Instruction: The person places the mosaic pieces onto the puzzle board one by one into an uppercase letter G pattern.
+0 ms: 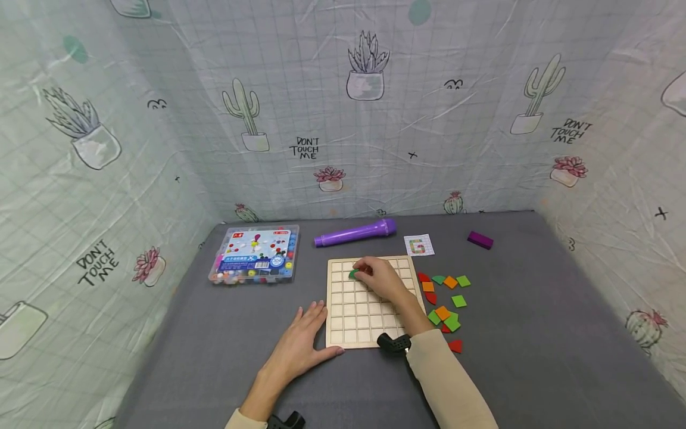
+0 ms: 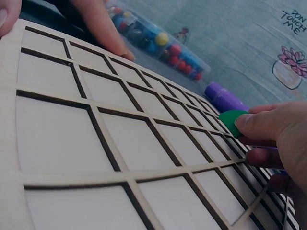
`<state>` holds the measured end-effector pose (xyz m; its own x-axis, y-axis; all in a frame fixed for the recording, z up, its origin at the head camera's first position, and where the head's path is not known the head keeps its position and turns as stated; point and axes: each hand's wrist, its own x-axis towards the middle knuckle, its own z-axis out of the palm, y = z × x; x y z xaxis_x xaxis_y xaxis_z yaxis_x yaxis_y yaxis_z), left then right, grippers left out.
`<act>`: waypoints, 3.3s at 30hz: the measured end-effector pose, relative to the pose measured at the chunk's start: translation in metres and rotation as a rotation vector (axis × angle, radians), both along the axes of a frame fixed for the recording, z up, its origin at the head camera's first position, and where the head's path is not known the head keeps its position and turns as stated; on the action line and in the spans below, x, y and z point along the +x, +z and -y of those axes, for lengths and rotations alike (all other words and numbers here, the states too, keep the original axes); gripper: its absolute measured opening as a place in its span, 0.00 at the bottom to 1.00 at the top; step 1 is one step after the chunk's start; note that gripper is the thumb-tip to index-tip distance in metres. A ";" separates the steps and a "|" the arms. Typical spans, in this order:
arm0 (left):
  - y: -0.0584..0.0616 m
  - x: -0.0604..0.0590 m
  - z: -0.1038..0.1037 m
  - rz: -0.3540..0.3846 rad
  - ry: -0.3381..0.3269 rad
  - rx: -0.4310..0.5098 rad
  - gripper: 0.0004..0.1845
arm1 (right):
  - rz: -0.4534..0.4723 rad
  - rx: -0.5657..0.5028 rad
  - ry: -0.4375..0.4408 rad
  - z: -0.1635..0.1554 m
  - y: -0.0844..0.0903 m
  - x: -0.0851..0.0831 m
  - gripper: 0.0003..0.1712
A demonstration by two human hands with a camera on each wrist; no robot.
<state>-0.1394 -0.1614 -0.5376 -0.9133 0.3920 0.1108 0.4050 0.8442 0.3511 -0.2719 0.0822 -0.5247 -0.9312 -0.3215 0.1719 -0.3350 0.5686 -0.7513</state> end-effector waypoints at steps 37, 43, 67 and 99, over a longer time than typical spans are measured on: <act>0.001 -0.001 0.000 0.009 -0.016 0.016 0.52 | -0.107 0.185 0.020 0.017 0.002 -0.001 0.09; 0.002 0.000 0.000 0.012 -0.014 0.012 0.53 | -0.090 0.165 0.035 0.015 0.004 0.001 0.14; 0.002 -0.001 0.001 -0.009 -0.013 -0.005 0.52 | -0.195 0.148 -0.107 -0.067 0.016 0.027 0.20; -0.002 0.000 0.001 -0.025 -0.015 -0.012 0.52 | -0.071 0.252 -0.393 -0.201 0.000 0.057 0.23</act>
<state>-0.1396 -0.1621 -0.5394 -0.9042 0.4074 0.1285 0.4263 0.8418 0.3312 -0.2149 0.2837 -0.5248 -0.9794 0.0133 0.2014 -0.1033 0.8242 -0.5568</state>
